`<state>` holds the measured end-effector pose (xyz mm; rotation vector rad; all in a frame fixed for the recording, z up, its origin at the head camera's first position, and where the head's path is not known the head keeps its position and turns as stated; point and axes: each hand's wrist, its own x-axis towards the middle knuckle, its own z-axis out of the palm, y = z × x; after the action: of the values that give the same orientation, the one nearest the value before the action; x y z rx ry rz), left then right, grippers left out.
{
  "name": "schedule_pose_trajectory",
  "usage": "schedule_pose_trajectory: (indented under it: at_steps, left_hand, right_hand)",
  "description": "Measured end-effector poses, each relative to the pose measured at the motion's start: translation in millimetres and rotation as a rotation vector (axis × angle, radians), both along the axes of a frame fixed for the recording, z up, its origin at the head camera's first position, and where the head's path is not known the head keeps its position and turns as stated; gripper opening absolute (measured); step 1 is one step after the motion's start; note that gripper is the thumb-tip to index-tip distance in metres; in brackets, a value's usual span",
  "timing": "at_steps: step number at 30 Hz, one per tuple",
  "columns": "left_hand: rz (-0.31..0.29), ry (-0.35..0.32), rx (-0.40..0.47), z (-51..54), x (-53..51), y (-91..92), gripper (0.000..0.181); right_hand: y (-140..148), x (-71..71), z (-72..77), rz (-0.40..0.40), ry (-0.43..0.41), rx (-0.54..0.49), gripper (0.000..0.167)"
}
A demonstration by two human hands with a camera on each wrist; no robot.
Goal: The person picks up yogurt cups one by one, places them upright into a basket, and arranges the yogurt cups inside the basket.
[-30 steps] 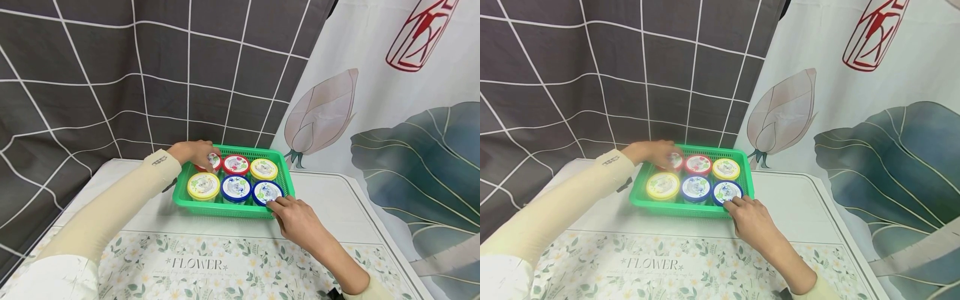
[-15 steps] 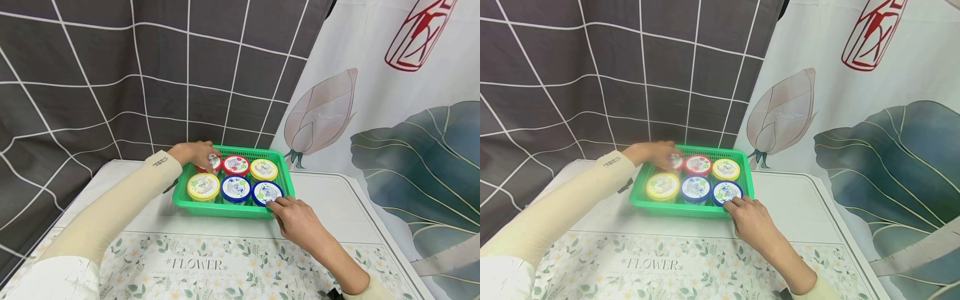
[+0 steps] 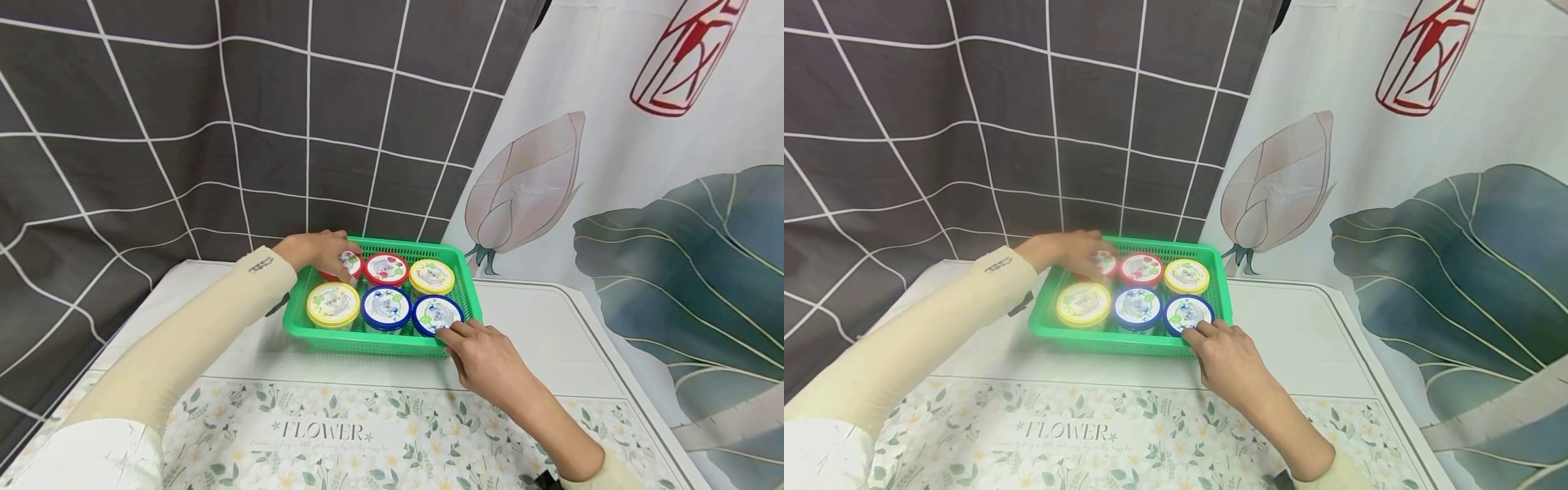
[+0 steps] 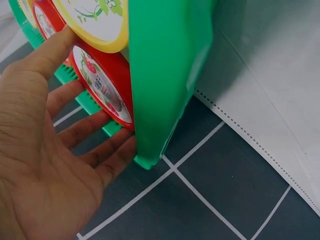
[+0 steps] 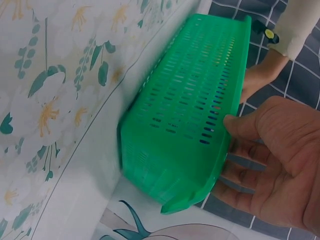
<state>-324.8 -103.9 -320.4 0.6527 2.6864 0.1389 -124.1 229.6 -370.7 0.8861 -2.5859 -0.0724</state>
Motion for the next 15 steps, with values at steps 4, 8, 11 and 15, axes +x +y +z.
schedule_pose_trajectory:
  at_steps: [4, 8, 11, 15]
  left_hand:
    - [0.009, 0.000, 0.002, -0.7, 1.3, 0.2, 0.083]
    - [0.013, 0.021, 0.005, -4.5, 0.8, -0.1, 0.082]
    - [0.019, 0.044, 0.016, -7.2, 1.4, -1.0, 0.079]
    - [0.015, 0.075, 0.051, -10.3, 4.2, -2.8, 0.072]
  right_hand:
    - [0, 0.3, 0.1, -0.002, 0.000, 0.002, 0.022]
    - [0, 0.4, 0.0, 0.001, 0.001, 0.002, 0.022]
    - [0, 0.3, 0.2, 0.002, 0.001, 0.003, 0.023]
    - [1, -0.2, 0.6, 0.008, 0.004, 0.005, 0.022]
